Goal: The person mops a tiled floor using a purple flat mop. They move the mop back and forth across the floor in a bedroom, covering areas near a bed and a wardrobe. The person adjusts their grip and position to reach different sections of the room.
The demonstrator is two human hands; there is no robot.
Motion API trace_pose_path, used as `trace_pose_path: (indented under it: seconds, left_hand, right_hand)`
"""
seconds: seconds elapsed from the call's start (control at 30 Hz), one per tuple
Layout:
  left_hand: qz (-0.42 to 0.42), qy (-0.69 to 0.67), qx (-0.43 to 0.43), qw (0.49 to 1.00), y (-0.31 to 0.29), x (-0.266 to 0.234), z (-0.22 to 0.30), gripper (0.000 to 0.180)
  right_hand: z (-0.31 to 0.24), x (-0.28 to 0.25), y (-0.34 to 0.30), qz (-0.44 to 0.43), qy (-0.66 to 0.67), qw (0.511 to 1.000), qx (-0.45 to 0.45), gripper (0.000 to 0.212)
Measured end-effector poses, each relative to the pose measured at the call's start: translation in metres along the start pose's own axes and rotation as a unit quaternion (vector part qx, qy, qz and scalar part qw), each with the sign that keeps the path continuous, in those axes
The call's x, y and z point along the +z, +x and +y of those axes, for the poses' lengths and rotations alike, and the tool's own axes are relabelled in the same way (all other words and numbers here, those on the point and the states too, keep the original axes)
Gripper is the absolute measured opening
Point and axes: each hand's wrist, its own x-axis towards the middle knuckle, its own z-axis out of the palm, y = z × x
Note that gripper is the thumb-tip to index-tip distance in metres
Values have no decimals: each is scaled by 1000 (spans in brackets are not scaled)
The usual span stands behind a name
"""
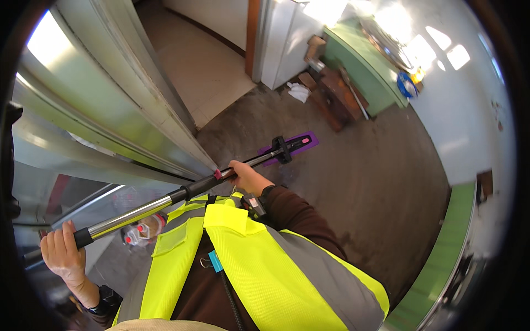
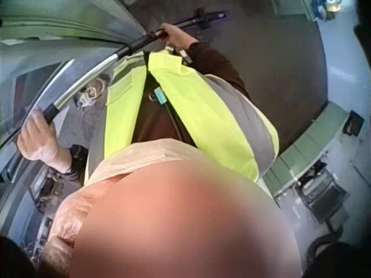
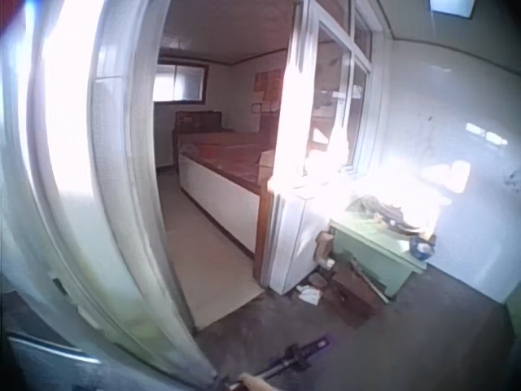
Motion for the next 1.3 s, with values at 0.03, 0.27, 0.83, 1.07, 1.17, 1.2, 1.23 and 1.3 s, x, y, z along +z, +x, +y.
trace_pose_path:
  seconds: [0.03,0.27,0.83,1.07,1.17,1.2,1.23,1.3]
  left_hand:
    - [-12,0,-15,1000,0,-2,14,10]
    - [-81,76,-77,991,28,-2,65,11]
    - [-204,139,-206,947,176,79,148,8]
    - [-409,-98,-235,876,292,164,228,28]
    - [-552,-141,-307,762,305,169,250,28]
    - [-604,-142,-342,705,304,168,251,32]
    - [-609,-126,-366,692,303,154,257,35]
    - [-639,-137,-385,652,296,143,248,37]
  right_hand:
    - [-11,-2,10,-3,-17,1000,22,9]
    - [-66,41,86,-71,-147,983,88,9]
    - [-207,166,221,-126,-141,981,40,16]
    - [-276,133,303,-141,-272,934,184,26]
    - [-266,112,328,-104,-366,904,197,22]
    - [-265,109,336,-108,-373,902,190,21]
    - [-263,101,338,-113,-383,893,210,20]
    - [-261,94,342,-145,-340,909,193,21]
